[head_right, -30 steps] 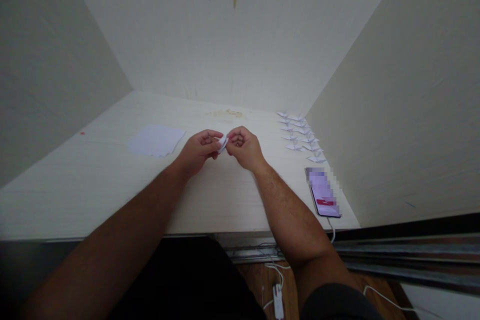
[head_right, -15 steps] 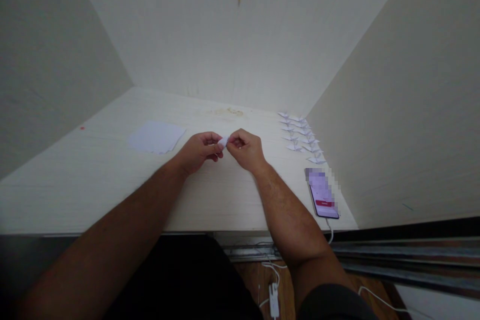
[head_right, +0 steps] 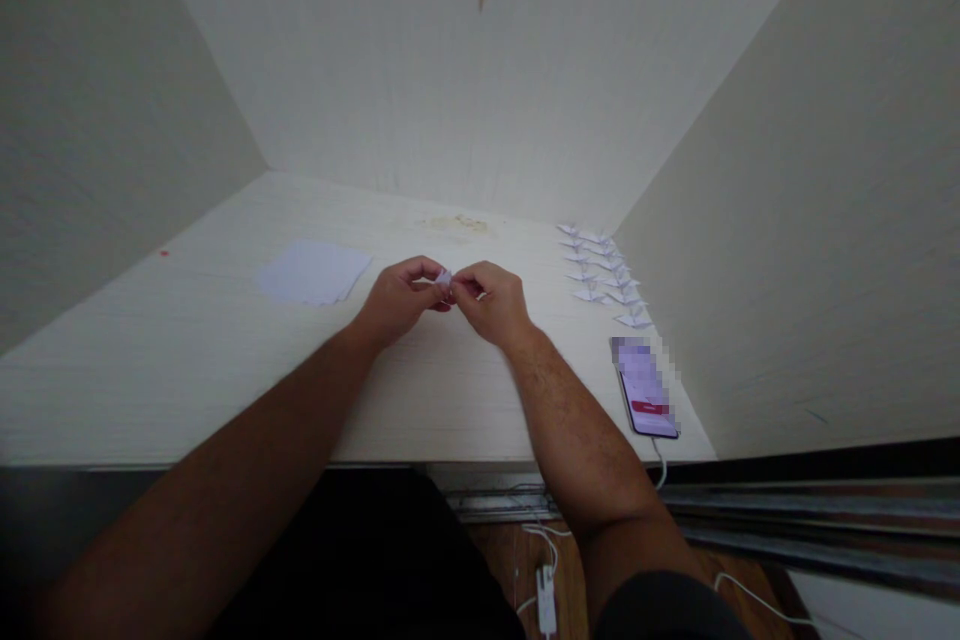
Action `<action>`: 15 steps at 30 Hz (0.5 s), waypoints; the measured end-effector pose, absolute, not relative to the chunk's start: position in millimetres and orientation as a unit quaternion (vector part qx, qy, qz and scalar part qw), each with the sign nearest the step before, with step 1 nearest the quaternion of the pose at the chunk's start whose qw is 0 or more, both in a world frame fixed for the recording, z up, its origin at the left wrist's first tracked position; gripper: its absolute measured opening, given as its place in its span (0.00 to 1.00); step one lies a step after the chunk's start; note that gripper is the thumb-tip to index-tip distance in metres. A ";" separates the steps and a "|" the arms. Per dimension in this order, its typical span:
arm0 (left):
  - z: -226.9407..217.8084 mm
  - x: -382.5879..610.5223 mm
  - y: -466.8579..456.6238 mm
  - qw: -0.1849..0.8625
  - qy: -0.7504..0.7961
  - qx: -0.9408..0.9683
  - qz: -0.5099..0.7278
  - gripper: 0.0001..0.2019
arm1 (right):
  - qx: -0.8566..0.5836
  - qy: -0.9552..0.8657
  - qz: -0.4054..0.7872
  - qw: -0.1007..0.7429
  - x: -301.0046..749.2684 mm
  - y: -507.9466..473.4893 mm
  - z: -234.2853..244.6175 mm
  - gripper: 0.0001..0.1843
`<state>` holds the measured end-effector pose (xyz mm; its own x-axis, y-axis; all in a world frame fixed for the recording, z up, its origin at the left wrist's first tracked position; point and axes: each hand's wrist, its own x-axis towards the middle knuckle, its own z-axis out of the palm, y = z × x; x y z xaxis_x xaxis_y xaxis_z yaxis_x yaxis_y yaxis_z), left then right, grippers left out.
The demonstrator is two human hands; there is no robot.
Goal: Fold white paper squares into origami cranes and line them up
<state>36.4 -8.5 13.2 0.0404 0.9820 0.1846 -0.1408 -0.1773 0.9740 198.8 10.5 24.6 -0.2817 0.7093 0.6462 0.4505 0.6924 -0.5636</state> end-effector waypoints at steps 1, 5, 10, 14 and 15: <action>12.4 36.5 -8.0 0.491 0.405 0.526 0.564 0.11 | -0.372 -0.781 0.151 0.478 197.6 9.5 25.4 0.04; 8.9 36.2 -6.0 0.459 0.399 0.544 0.578 0.11 | -0.406 -0.731 0.232 0.497 192.1 6.9 27.2 0.05; 7.3 35.4 -4.1 0.429 0.398 0.558 0.589 0.10 | -0.429 -0.683 0.318 0.498 188.8 7.7 26.7 0.08; 8.8 35.5 -4.0 0.413 0.402 0.562 0.594 0.10 | -0.423 -0.678 0.339 0.496 189.6 8.5 26.2 0.10; 9.0 35.6 -4.1 0.411 0.403 0.562 0.595 0.10 | -0.420 -0.678 0.343 0.496 189.9 8.7 25.9 0.11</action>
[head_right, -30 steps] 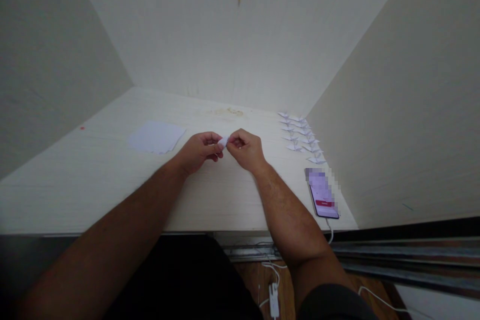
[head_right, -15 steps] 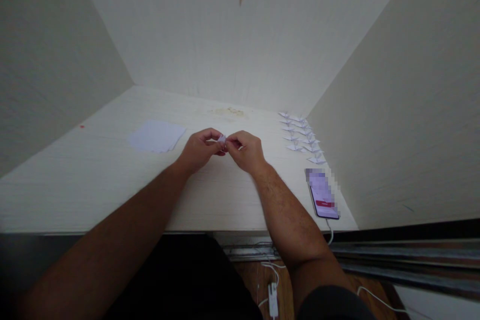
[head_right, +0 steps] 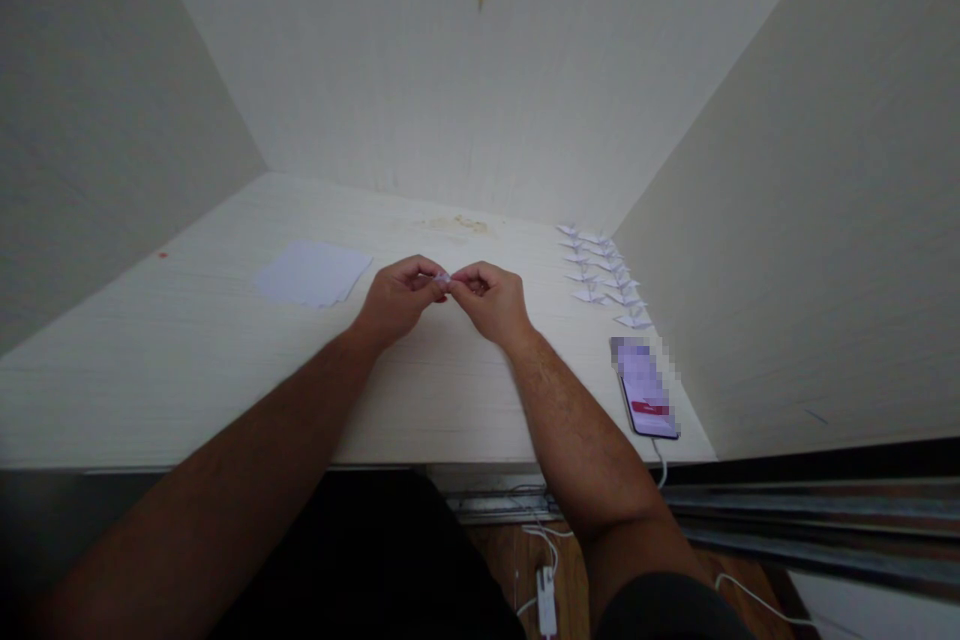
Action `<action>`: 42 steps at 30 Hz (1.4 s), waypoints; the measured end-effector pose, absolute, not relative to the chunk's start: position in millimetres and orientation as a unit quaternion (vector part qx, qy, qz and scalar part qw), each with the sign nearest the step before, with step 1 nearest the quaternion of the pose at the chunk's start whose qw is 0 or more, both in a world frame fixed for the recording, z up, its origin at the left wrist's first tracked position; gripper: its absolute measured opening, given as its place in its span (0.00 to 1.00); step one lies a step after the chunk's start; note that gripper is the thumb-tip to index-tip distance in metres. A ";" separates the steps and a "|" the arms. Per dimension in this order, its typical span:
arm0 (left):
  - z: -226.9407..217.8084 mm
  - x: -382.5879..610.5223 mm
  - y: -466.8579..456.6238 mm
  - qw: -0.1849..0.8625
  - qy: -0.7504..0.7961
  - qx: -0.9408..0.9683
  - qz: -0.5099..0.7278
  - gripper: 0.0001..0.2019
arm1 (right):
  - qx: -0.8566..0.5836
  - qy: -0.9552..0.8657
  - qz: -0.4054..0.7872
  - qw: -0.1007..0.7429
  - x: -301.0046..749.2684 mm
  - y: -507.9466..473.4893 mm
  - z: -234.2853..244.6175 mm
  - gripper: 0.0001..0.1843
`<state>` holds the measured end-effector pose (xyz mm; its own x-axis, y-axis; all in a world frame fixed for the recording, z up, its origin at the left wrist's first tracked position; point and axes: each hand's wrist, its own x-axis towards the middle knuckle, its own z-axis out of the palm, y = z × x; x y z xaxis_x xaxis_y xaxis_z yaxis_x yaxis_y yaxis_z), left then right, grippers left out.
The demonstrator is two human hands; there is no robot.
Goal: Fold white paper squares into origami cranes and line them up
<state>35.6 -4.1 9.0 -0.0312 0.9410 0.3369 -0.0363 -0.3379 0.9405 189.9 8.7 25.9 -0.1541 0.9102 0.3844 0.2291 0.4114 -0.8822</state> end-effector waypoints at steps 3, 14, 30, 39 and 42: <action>8.5 35.7 -3.9 0.408 0.408 0.556 0.599 0.09 | -0.413 -0.674 0.354 0.500 190.6 9.1 24.8 0.11; 2.9 35.7 -1.6 0.446 0.374 0.543 0.605 0.08 | -0.400 -0.667 0.407 0.479 192.2 8.7 29.2 0.13; 2.9 36.3 -1.9 0.463 0.367 0.539 0.601 0.10 | -0.392 -0.682 0.388 0.481 192.9 8.2 25.6 0.16; 7.3 35.1 -3.7 0.389 0.411 0.578 0.588 0.08 | -0.393 -0.723 0.282 0.494 193.8 6.1 28.6 0.09; 9.6 35.2 -5.7 0.394 0.413 0.578 0.583 0.09 | -0.385 -0.736 0.246 0.499 194.2 5.3 29.4 0.09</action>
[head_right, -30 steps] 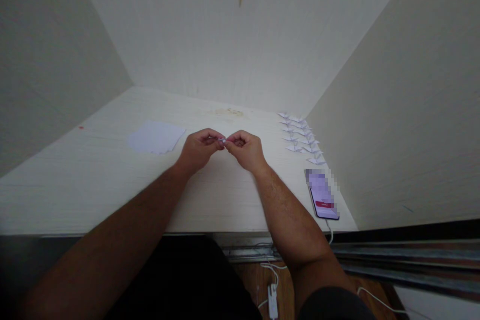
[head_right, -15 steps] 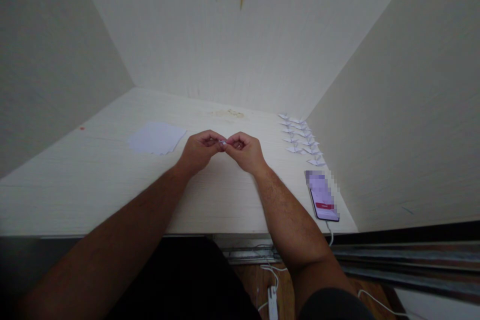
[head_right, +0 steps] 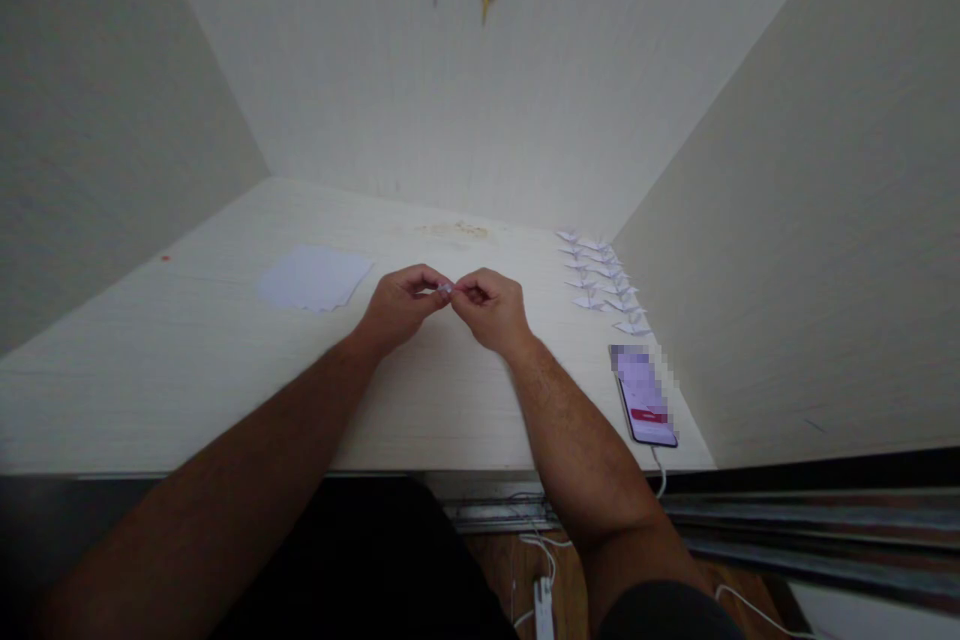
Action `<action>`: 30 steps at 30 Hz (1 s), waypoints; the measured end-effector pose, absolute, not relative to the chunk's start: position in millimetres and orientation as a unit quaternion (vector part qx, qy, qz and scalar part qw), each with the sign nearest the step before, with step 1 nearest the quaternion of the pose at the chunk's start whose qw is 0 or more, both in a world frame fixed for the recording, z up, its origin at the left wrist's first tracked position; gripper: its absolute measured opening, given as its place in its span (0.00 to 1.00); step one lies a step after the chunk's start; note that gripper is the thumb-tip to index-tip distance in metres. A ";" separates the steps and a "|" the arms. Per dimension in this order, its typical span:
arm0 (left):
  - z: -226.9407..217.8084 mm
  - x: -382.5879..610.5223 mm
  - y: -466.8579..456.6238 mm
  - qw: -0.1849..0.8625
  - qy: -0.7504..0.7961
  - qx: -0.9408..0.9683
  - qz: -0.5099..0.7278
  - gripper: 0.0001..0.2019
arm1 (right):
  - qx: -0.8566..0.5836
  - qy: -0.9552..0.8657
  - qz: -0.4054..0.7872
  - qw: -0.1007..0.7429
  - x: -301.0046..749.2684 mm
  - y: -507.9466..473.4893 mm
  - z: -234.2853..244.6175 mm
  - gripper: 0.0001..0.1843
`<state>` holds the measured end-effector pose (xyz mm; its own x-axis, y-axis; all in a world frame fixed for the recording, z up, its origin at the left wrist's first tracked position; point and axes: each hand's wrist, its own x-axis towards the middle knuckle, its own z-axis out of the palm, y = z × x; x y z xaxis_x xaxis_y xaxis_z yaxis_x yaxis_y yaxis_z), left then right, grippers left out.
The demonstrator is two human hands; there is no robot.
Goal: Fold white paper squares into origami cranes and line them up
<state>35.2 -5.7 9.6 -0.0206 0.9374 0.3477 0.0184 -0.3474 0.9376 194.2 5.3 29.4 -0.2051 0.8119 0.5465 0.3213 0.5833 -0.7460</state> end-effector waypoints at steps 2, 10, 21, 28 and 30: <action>10.8 35.3 -6.8 0.393 0.412 0.580 0.582 0.09 | -0.389 -0.738 0.237 0.498 194.4 5.3 28.7 0.09; 12.4 35.8 -7.6 0.389 0.397 0.576 0.599 0.08 | -0.405 -0.721 0.288 0.482 193.2 8.2 21.9 0.09; 15.0 35.8 -8.9 0.431 0.389 0.562 0.589 0.08 | -0.427 -0.691 0.337 0.475 188.3 1.8 28.2 0.08; 14.7 36.3 -8.1 0.457 0.375 0.538 0.601 0.07 | -0.425 -0.684 0.359 0.473 186.0 0.8 26.7 0.09; 13.9 37.3 -7.5 0.466 0.367 0.525 0.610 0.07 | -0.422 -0.682 0.361 0.476 185.7 0.6 26.2 0.10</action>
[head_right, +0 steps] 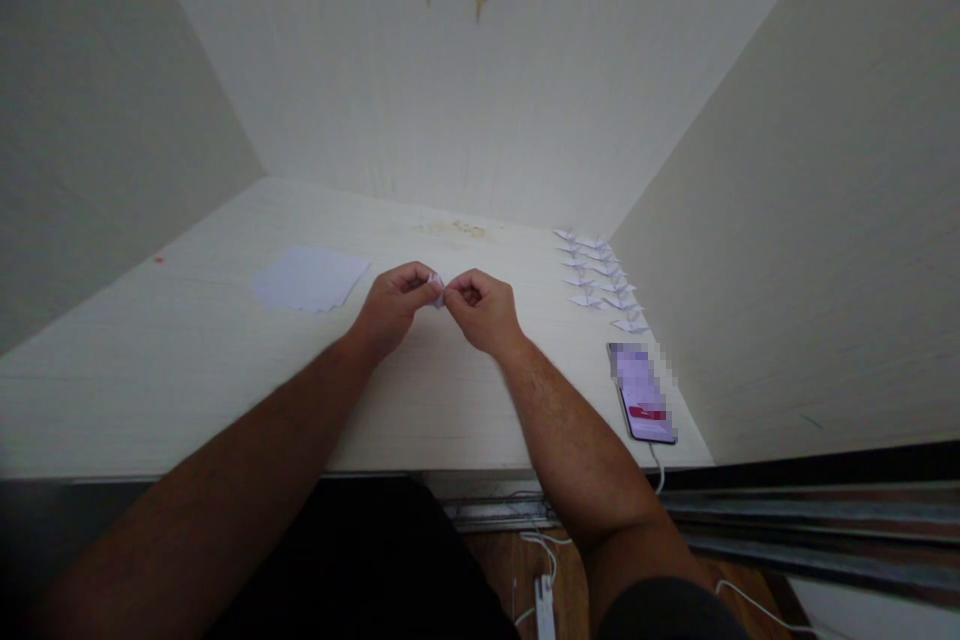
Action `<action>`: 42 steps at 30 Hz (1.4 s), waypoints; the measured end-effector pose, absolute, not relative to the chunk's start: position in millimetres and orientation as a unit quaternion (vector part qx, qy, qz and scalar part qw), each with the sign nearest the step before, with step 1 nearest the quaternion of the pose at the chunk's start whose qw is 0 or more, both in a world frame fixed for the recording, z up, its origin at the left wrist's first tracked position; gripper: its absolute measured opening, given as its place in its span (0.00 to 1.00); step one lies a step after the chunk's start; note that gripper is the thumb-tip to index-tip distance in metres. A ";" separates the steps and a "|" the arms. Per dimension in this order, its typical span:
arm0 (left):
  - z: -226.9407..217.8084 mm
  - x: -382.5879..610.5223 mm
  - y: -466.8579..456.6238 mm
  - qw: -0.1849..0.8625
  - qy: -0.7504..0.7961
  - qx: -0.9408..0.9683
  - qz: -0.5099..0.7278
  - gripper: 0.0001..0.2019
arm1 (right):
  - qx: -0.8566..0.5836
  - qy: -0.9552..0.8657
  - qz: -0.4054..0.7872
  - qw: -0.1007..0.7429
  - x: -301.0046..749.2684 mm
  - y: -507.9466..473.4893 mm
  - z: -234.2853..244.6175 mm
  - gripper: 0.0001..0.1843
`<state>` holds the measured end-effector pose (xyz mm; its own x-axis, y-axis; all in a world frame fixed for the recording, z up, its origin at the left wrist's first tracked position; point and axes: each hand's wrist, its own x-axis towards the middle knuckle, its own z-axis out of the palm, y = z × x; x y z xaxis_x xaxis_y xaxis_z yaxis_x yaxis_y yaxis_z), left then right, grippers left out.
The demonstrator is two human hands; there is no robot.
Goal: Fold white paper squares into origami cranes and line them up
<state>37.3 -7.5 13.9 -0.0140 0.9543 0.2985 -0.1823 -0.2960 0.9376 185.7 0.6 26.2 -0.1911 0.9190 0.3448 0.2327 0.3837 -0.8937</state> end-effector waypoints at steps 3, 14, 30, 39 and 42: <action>11.6 38.4 -5.9 0.481 0.355 0.498 0.628 0.08 | -0.422 -0.682 0.357 0.479 184.9 -0.6 26.3 0.11; 11.4 38.2 -7.2 0.476 0.347 0.524 0.614 0.09 | -0.424 -0.680 0.337 0.494 184.1 -1.0 26.2 0.08; 11.5 37.9 -6.4 0.461 0.386 0.525 0.602 0.08 | -0.439 -0.713 0.274 0.473 185.7 -1.5 26.6 0.09; 17.0 42.3 -8.9 0.456 0.394 0.468 0.646 0.05 | -0.428 -0.713 0.328 0.448 181.0 -4.1 21.8 0.13; 19.0 45.3 -9.6 0.451 0.401 0.469 0.645 0.06 | -0.435 -0.720 0.325 0.432 180.0 -4.2 20.1 0.14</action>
<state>45.3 -9.6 19.0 -0.1540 0.9577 0.2429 -0.2049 -0.2715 0.9404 180.0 -4.2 20.1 -0.2483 0.9070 0.3401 0.3457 0.4110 -0.8436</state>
